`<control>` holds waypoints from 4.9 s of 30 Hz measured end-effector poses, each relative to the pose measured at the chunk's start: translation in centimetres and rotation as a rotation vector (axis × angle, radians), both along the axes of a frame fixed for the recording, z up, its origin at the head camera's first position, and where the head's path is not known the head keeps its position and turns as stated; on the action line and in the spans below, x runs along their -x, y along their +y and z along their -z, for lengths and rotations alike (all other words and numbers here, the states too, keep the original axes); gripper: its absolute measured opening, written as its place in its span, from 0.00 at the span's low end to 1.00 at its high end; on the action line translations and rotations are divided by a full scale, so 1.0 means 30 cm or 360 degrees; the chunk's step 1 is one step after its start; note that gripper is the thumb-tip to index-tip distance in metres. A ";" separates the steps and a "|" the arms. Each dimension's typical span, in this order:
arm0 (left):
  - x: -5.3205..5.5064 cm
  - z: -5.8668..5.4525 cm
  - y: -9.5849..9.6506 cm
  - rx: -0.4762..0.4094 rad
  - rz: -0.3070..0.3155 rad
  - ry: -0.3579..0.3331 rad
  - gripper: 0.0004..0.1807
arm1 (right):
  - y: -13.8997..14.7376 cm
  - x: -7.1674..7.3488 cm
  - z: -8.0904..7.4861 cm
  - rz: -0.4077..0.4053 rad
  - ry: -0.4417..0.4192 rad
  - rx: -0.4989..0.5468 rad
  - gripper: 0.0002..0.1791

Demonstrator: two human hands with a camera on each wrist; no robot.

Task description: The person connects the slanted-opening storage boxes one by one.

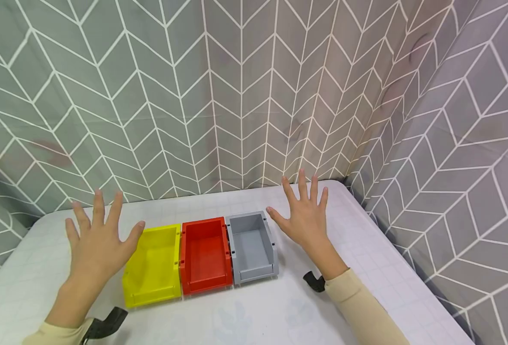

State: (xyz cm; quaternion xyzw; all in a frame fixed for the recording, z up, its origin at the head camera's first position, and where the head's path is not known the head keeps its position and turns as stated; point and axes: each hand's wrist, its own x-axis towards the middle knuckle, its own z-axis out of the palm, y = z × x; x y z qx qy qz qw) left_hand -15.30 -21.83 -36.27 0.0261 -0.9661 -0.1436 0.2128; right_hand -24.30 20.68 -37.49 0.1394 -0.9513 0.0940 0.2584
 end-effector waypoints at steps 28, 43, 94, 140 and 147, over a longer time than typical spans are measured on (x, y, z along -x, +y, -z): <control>-0.075 0.118 0.002 -0.0420 0.0219 -0.0766 0.48 | -0.365 -0.072 -0.071 -0.0906 -0.0517 0.0275 0.34; -0.102 0.138 0.071 -0.0554 0.0322 -0.0711 0.44 | -0.428 -0.065 -0.004 -0.0861 -0.0740 0.0062 0.32; -0.082 0.198 0.075 -0.0810 0.0275 -0.0744 0.32 | -0.317 0.031 -0.034 -0.0981 -0.0677 0.0385 0.19; -0.088 0.203 0.076 -0.0829 0.0213 -0.0789 0.34 | -0.397 0.033 -0.095 -0.0893 -0.0692 0.0214 0.19; -0.088 0.202 0.078 -0.0829 0.0212 -0.0792 0.34 | -0.405 0.027 -0.108 -0.0889 -0.0691 0.0179 0.20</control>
